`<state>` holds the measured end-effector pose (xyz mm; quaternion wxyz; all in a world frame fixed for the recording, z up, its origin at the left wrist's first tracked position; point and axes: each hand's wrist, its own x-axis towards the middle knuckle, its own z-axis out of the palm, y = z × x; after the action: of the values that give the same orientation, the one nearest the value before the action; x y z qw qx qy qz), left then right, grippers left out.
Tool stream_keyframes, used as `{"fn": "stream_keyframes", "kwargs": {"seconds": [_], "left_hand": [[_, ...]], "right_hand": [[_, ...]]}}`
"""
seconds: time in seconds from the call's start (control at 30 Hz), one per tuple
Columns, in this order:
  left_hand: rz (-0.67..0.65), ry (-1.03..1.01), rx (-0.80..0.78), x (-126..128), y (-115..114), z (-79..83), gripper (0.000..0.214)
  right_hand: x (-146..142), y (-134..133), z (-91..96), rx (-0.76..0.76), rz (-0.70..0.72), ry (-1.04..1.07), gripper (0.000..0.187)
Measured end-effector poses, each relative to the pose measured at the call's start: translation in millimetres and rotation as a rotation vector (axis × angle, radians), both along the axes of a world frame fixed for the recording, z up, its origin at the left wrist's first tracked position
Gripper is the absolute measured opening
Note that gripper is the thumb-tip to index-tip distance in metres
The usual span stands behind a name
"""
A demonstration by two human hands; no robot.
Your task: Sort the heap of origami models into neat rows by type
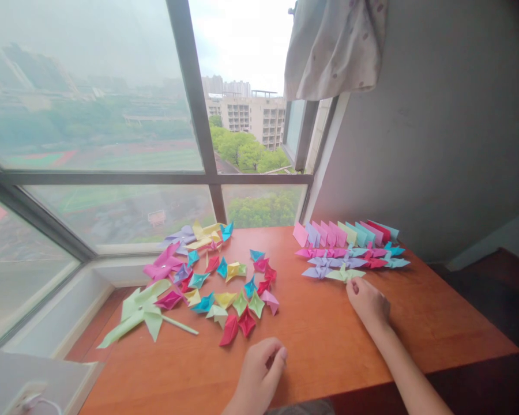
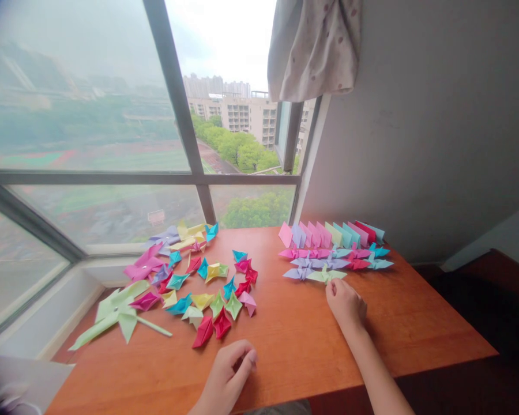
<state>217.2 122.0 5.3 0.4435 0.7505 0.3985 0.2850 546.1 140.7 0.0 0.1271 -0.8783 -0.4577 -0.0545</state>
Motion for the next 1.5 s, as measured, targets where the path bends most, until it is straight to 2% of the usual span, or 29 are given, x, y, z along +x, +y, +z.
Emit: {"fn": "stream_keyframes", "kwargs": {"seconds": [0.37,0.97,1.1,1.2,1.37,1.5], "left_hand": [[-0.004,-0.009,0.012,-0.6,0.3,0.6,0.036],[0.029,-0.038,-0.009,-0.2,-0.6,0.8,0.033],[0.048,-0.1,-0.07,-4.9,-0.2,13.3,0.034],[0.083,-0.13,-0.057,-15.5,4.9,26.3,0.03],[0.184,-0.253,-0.076,-45.9,24.0,41.0,0.022],[0.28,-0.281,-0.037,-72.8,46.3,46.2,0.022]], "right_hand": [[2.2,7.0,1.0,-0.066,-0.021,0.009,0.022],[-2.6,-3.1,0.2,-0.041,-0.029,0.12,0.032],[-21.3,-14.0,-4.8,-0.018,0.05,0.116,0.031],[-41.5,-21.0,-11.2,0.035,0.151,0.116,0.033],[-69.8,-24.7,-20.3,0.147,0.318,0.15,0.043],[-83.1,-24.1,-26.5,0.172,0.384,0.189,0.044]]}}
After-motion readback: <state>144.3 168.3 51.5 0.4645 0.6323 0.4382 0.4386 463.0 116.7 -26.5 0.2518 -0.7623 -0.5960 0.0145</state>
